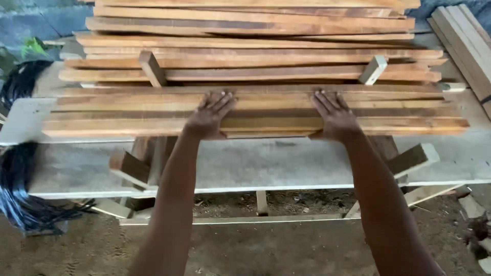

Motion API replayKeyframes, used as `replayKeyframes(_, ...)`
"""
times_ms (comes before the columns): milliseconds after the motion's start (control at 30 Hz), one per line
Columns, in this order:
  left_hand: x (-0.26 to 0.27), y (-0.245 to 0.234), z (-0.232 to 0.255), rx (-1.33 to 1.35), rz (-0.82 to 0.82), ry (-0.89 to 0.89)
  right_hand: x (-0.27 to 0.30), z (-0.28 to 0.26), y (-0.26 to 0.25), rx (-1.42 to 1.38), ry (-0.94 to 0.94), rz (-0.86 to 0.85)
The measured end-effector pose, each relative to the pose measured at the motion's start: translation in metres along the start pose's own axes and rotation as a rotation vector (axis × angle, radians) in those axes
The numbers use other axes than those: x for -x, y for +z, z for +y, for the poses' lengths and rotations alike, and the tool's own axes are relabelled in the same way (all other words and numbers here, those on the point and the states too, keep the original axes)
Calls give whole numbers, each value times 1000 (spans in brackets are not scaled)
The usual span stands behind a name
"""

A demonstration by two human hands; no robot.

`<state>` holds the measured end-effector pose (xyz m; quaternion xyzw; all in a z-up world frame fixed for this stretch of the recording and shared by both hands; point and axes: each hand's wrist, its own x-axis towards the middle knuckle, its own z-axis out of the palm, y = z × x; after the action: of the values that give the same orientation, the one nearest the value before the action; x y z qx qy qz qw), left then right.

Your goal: Organizing and aligning thin wooden slats on a workbench in a woodworking shop.

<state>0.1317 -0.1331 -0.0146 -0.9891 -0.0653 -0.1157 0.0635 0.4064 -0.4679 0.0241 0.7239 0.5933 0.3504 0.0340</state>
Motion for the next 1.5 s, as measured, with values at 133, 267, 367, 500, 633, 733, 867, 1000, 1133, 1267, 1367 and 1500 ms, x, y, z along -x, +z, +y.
replayKeyframes(133, -3, 5, -22, -103, 302, 362, 5, 6, 9, -179, -20, -8)
replayKeyframes(267, 5, 16, -6, 164, -91, 9, 24, 8, 44, -250, -71, -34)
replayKeyframes(367, -3, 23, -18, 79, 106, 99, 9, 6, 29, -243, -36, 43)
replayKeyframes(500, -2, 33, -5, -356, 283, 79, -2, 15, 6, 294, -266, 136)
replayKeyframes(633, 0, 10, 2, -107, 98, 83, 14, 9, 57, 22, -5, 20)
replayKeyframes(733, -2, 1, 3, -79, -50, -4, 9, 9, 54, -269, 79, -331)
replayKeyframes(867, -8, -29, 12, -95, -180, -7, -5, 11, 18, -246, 61, -390)
replayKeyframes(1000, -6, -33, 11, -64, -227, 11, 3, 11, 27, -210, 18, -257)
replayKeyframes(1133, -5, -33, 9, -18, -211, 1, 7, 10, 35, -215, 34, -280)
replayKeyframes(1267, -11, -46, 8, 59, -174, 22, -2, 14, 33, -177, -14, -303)
replayKeyframes(1367, -3, -38, 12, 4, -182, 26, 12, 9, 42, -169, 19, -356)
replayKeyframes(1500, -5, -21, 5, 31, -184, -2, 11, 15, 64, -188, 3, -411)
